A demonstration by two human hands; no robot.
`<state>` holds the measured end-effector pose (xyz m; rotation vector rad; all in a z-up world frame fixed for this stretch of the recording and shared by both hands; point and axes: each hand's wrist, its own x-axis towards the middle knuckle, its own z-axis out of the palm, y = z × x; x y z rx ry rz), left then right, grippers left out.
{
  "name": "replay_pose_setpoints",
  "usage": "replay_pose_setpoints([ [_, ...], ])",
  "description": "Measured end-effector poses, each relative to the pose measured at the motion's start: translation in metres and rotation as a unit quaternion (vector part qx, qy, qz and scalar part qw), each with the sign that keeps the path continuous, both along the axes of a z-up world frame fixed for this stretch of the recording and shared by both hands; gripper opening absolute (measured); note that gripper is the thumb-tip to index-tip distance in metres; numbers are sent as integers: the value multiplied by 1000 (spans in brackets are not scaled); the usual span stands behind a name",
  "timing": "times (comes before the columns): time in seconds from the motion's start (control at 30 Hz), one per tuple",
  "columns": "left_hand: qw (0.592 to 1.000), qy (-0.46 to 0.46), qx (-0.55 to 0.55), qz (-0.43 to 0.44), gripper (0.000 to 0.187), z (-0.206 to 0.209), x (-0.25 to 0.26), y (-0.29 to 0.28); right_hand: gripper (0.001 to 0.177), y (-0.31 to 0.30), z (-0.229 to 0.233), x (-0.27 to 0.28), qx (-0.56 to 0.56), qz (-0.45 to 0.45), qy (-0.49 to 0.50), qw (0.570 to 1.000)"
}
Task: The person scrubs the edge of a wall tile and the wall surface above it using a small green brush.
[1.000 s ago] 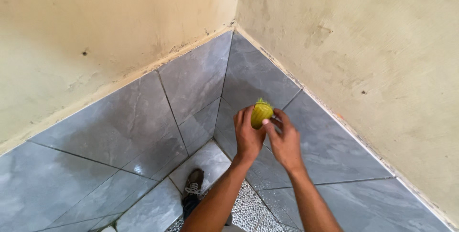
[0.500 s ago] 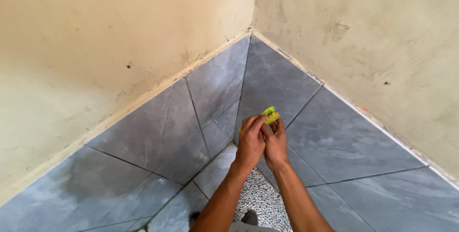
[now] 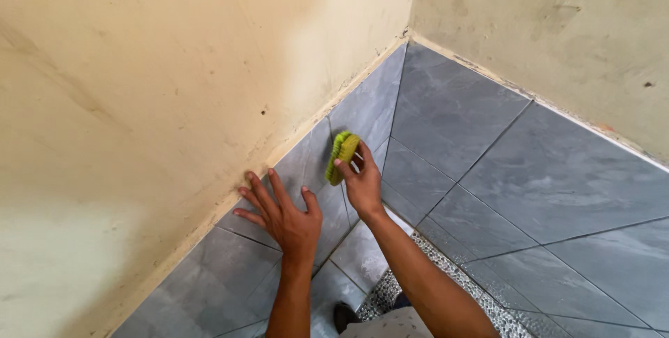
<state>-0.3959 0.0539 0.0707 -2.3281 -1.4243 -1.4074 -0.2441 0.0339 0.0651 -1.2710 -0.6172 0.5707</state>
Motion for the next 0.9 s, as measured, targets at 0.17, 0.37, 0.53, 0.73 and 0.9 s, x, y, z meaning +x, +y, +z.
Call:
replay_pose_setpoints([
  [0.17,993,96,29,57,79,-38,-2,34,73,36,13,17,34,-30,-92,995],
  [0.37,974,122,147,119,73,-63,3,61,67,63,-12,97,-1,-74,38,997],
  [0.53,965,111,180,158,64,-74,12,73,71,52,-28,72,-35,-17,9,999],
  [0.73,958,109,199,175,61,-81,14,78,69,71,-15,153,38,-52,-19,998],
  [0.9,949,114,217,199,61,-80,18,83,66,71,-50,147,-65,-41,176,981],
])
